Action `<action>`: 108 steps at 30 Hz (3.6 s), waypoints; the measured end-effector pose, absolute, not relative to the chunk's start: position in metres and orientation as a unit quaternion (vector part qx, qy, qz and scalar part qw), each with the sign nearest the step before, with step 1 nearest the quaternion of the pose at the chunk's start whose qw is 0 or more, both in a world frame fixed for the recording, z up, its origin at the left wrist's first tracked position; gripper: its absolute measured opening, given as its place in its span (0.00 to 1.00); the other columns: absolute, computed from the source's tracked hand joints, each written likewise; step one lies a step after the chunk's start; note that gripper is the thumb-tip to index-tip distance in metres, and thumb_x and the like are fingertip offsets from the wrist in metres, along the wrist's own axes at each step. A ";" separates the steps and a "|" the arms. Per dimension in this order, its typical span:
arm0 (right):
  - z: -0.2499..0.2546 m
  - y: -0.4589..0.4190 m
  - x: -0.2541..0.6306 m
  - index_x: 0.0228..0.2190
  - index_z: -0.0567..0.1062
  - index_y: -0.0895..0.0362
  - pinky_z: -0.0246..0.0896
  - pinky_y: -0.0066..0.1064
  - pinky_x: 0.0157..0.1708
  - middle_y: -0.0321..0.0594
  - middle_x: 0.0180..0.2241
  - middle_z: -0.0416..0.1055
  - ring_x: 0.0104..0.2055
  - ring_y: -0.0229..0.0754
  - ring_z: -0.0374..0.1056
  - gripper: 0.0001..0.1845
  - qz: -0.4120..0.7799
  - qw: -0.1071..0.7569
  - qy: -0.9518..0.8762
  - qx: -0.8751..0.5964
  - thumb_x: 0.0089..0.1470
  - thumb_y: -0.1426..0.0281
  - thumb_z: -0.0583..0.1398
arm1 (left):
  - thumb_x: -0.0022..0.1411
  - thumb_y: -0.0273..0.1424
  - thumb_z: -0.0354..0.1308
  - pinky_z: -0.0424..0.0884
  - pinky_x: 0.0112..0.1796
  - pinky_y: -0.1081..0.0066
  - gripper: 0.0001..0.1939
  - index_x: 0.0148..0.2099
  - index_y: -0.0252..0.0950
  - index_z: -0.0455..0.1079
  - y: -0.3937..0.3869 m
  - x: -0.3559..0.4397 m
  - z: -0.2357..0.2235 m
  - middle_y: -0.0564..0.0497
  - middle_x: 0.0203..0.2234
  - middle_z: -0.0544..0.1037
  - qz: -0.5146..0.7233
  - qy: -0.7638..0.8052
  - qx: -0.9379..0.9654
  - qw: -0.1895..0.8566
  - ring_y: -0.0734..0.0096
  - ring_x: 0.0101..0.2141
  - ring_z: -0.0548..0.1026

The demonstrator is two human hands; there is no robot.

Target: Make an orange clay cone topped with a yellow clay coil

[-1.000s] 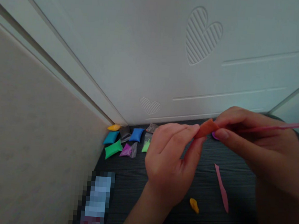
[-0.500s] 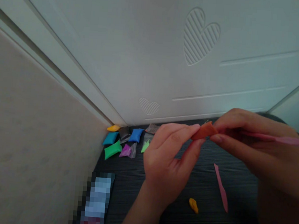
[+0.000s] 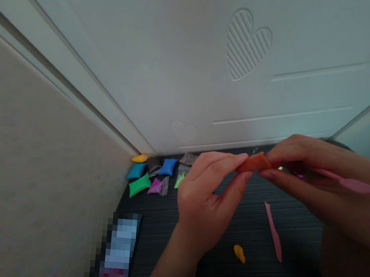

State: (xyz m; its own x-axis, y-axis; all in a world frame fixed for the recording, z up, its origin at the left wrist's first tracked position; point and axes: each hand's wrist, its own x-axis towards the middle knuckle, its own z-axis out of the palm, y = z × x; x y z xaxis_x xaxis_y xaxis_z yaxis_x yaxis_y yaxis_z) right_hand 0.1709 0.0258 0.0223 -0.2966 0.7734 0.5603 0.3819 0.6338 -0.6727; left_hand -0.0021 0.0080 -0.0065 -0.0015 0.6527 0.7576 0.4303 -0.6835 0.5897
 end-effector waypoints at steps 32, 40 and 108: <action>0.025 0.028 0.172 0.33 0.75 0.48 0.61 0.29 0.29 0.30 0.29 0.72 0.31 0.36 0.68 0.06 0.184 0.427 -0.816 -0.344 0.49 0.69 0.64 | 0.57 0.26 0.61 0.73 0.37 0.77 0.09 0.40 0.44 0.76 0.015 -0.006 -0.010 0.55 0.36 0.81 0.567 0.337 0.510 0.553 0.76 0.36 0.77; 0.024 0.025 0.170 0.33 0.74 0.51 0.61 0.27 0.31 0.32 0.30 0.73 0.33 0.35 0.68 0.06 0.187 0.447 -0.803 -0.346 0.50 0.70 0.63 | 0.57 0.27 0.61 0.71 0.37 0.80 0.10 0.41 0.45 0.76 0.014 -0.006 -0.009 0.58 0.36 0.80 0.575 0.328 0.499 0.560 0.79 0.36 0.76; 0.015 0.036 0.167 0.42 0.72 0.47 0.65 0.23 0.32 0.33 0.36 0.73 0.36 0.35 0.70 0.17 0.296 0.456 -0.765 -0.346 0.48 0.69 0.65 | 0.57 0.23 0.58 0.72 0.41 0.69 0.16 0.49 0.38 0.69 0.004 -0.003 0.000 0.50 0.38 0.78 0.512 0.440 0.737 0.019 0.69 0.38 0.75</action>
State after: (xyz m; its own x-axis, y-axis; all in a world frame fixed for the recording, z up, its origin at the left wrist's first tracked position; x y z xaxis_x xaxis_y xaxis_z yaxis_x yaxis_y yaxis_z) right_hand 0.1666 0.0362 0.0148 -0.3451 0.7991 0.4923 0.2597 0.5854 -0.7680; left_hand -0.0034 0.0039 -0.0004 0.0885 0.6692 0.7378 0.6296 -0.6115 0.4792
